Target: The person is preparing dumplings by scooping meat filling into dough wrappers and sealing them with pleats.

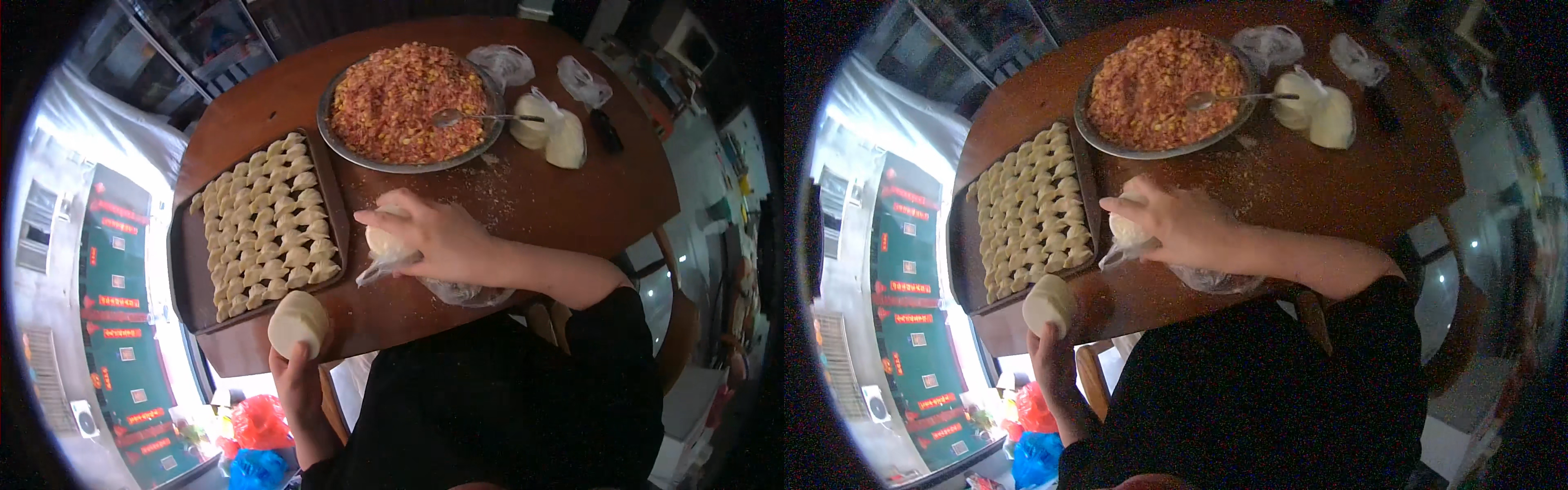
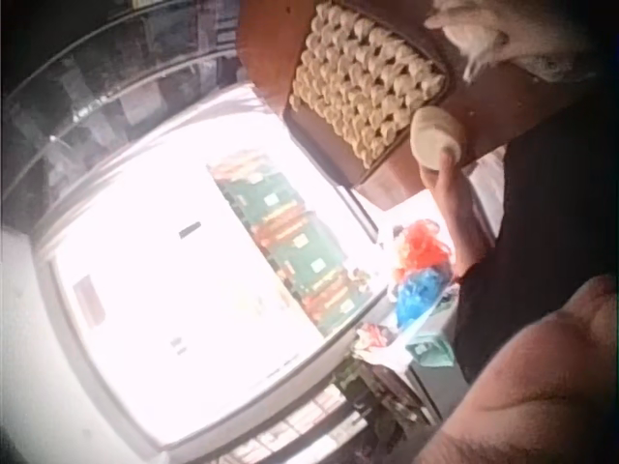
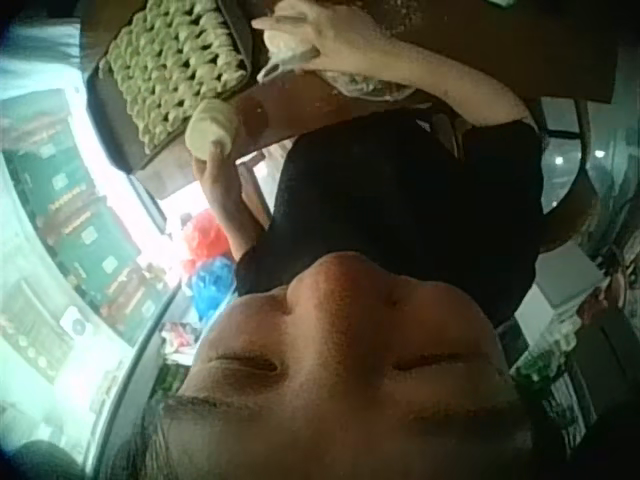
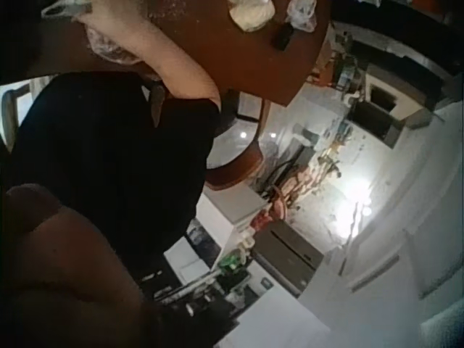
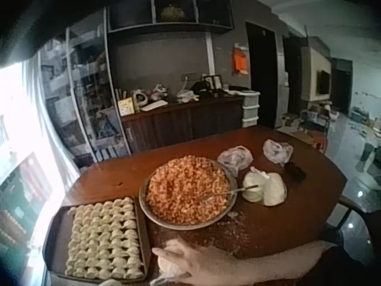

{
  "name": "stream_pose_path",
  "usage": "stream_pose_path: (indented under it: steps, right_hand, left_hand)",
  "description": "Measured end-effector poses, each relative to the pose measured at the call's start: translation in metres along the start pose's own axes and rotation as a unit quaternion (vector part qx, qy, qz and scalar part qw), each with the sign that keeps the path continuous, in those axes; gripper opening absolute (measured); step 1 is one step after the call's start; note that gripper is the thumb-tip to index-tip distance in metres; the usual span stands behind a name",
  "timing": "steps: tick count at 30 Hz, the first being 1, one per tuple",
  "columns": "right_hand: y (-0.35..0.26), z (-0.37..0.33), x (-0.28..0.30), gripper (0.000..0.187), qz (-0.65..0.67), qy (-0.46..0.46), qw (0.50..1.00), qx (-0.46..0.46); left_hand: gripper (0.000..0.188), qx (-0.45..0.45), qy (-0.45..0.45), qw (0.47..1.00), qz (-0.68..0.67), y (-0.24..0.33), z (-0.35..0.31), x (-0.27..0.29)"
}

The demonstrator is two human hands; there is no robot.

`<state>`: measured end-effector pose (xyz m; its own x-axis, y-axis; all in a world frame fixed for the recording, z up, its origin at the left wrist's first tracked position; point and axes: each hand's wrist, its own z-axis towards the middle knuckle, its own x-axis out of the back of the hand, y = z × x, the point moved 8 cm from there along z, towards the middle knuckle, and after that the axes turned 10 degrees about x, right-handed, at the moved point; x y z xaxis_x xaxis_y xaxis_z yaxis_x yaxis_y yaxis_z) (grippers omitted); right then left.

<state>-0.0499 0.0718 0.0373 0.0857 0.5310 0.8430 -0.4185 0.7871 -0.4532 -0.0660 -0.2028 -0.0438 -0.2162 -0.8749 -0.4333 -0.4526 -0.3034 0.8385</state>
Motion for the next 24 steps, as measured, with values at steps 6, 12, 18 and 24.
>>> stream_pose_path:
  steps: [6, 12, 18, 24]
  right_hand:
    - [0.009, -0.017, 0.024, 0.063, 0.073, 0.133, 0.988, 0.017]
    - [0.028, -0.075, 0.044, 0.075, 0.03, 0.159, 0.987, -0.001]
    - [0.016, -0.041, 0.026, 0.085, 0.068, 0.069, 0.992, -0.076]
    - [0.036, -0.046, 0.027, 0.074, 0.1, 0.141, 0.985, -0.015]
  left_hand:
    - [0.061, 0.042, -0.027, 0.996, 0.075, -0.005, 0.003, -0.016]
    - [0.061, 0.128, -0.094, 0.984, 0.075, -0.019, 0.011, -0.05]
    - [0.058, 0.216, -0.112, 0.967, 0.07, -0.033, 0.02, -0.077]
    - [0.058, 0.2, -0.115, 0.964, 0.132, -0.028, 0.024, -0.088]
